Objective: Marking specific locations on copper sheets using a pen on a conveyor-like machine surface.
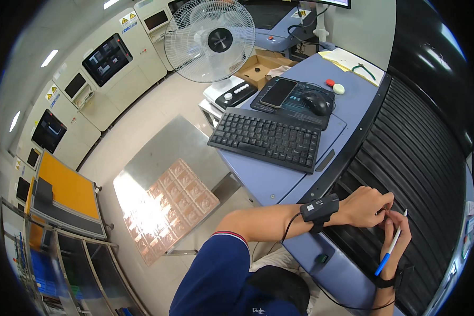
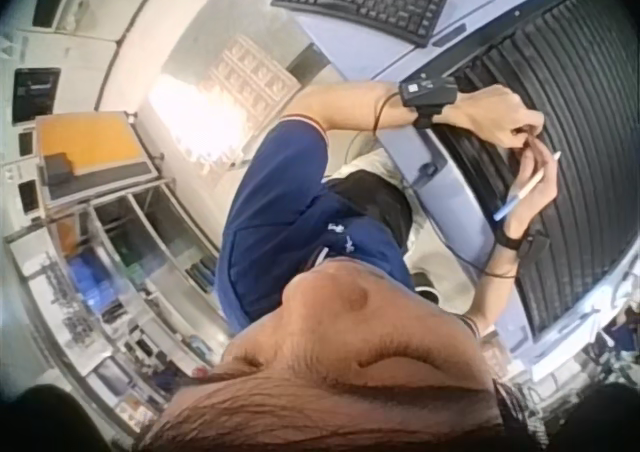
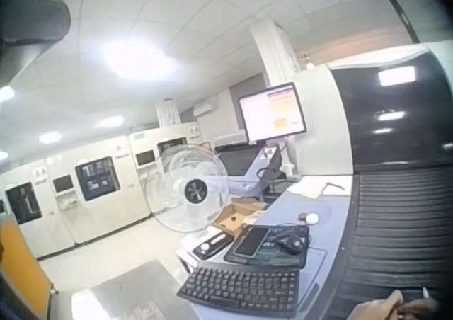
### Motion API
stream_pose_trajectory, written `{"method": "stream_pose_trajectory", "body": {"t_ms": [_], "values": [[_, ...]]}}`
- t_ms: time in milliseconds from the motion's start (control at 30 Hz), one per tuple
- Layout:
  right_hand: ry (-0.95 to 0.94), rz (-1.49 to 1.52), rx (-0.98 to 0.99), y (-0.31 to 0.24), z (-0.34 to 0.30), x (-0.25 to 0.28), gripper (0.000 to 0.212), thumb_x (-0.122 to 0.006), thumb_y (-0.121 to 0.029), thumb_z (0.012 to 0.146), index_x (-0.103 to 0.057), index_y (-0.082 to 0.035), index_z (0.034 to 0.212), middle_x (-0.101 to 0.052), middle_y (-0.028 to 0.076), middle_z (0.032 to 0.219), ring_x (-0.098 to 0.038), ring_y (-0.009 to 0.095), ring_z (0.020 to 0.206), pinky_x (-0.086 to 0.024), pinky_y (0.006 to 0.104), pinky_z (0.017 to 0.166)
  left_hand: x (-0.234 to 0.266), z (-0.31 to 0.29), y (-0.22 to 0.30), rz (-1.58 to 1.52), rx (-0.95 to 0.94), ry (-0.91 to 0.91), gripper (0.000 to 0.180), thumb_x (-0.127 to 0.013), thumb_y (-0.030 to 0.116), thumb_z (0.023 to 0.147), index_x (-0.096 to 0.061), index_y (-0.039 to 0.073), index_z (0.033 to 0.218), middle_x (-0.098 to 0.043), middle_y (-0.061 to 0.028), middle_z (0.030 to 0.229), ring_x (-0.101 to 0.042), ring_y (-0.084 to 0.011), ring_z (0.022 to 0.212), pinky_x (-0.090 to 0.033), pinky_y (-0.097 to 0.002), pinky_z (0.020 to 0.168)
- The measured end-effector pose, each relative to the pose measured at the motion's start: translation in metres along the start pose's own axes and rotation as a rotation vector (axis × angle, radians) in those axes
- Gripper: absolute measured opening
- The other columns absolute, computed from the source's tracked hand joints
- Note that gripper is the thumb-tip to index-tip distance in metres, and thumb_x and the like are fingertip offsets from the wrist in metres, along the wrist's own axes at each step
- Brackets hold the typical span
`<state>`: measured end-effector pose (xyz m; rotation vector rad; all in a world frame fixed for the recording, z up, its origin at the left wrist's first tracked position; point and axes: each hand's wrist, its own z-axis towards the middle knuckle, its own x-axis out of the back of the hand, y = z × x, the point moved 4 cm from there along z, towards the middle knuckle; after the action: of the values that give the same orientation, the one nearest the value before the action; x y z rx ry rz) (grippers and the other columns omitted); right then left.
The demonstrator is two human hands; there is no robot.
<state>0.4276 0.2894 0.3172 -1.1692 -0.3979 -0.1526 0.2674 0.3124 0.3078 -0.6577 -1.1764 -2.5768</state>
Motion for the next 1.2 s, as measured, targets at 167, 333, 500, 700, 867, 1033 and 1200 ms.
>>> {"method": "stream_pose_trajectory", "body": {"t_ms": [167,333,500,700,867,1033,1200], "values": [[0.006,0.020,-0.008,0.0057,-0.0020,-0.0002,0.014,-0.053,0.000,0.098,-0.062,0.004,0.108,-0.069,0.010,0.098,-0.067,0.015,0.086,-0.055,0.0281,0.079,0.0008,-0.0008,0.0013,-0.024,-0.007,0.026,0.016,-0.063,0.009,0.080,-0.056,0.004,0.093,-0.064,-0.0116,0.062,-0.065,-0.0325,0.057,-0.050,-0.0415,0.054],[0.008,0.049,-0.024,0.0058,-0.0027,0.0000,0.014,-0.054,0.000,0.098,-0.062,0.004,0.108,-0.069,0.010,0.097,-0.067,0.014,0.086,-0.055,0.0280,0.079,0.0019,-0.0008,0.0033,-0.021,0.003,0.008,0.016,-0.064,0.009,0.080,-0.056,0.004,0.093,-0.063,-0.0118,0.061,-0.064,-0.0327,0.056,-0.049,-0.0420,0.054],[-0.012,0.018,-0.032,0.0027,-0.0020,0.0001,0.014,-0.053,0.000,0.098,-0.062,0.005,0.109,-0.069,0.011,0.097,-0.068,0.015,0.087,-0.056,0.0292,0.081,0.0010,-0.0010,0.0011,0.005,-0.007,0.015,0.017,-0.063,0.011,0.080,-0.057,0.004,0.094,-0.063,-0.0123,0.062,-0.064,-0.0327,0.057,-0.049,-0.0419,0.054],[-0.017,0.043,-0.013,0.0041,-0.0025,0.0006,0.015,-0.054,0.001,0.098,-0.062,0.005,0.109,-0.069,0.010,0.096,-0.069,0.016,0.088,-0.057,0.0295,0.081,0.0016,-0.0006,0.0031,0.005,0.005,0.011,0.016,-0.063,0.011,0.080,-0.057,0.004,0.093,-0.064,-0.0124,0.062,-0.064,-0.0329,0.058,-0.050,-0.0421,0.055],[-0.014,0.047,-0.004,0.0029,-0.0033,0.0007,0.015,-0.054,0.002,0.098,-0.061,0.005,0.111,-0.069,0.010,0.098,-0.068,0.015,0.088,-0.057,0.0296,0.081,0.0032,-0.0009,0.0044,0.011,0.000,0.040,0.017,-0.063,0.011,0.080,-0.056,0.004,0.094,-0.064,-0.0122,0.062,-0.065,-0.0326,0.057,-0.050,-0.0416,0.056],[0.016,0.071,-0.006,0.0031,-0.0028,-0.0010,0.015,-0.054,0.001,0.098,-0.061,0.004,0.110,-0.069,0.011,0.100,-0.068,0.015,0.089,-0.057,0.0296,0.081,0.0046,-0.0007,0.0054,0.000,-0.005,0.076,0.018,-0.064,0.010,0.080,-0.055,0.004,0.095,-0.064,-0.0119,0.063,-0.064,-0.0323,0.056,-0.050,-0.0410,0.055],[0.018,0.050,0.005,0.0026,-0.0027,-0.0001,0.015,-0.054,0.001,0.098,-0.061,0.004,0.110,-0.069,0.010,0.101,-0.067,0.014,0.089,-0.057,0.0295,0.081,0.0044,-0.0007,0.0062,0.011,-0.013,0.024,0.018,-0.064,0.010,0.078,-0.056,0.004,0.093,-0.065,-0.0111,0.064,-0.065,-0.0314,0.057,-0.050,-0.0405,0.054]]}}
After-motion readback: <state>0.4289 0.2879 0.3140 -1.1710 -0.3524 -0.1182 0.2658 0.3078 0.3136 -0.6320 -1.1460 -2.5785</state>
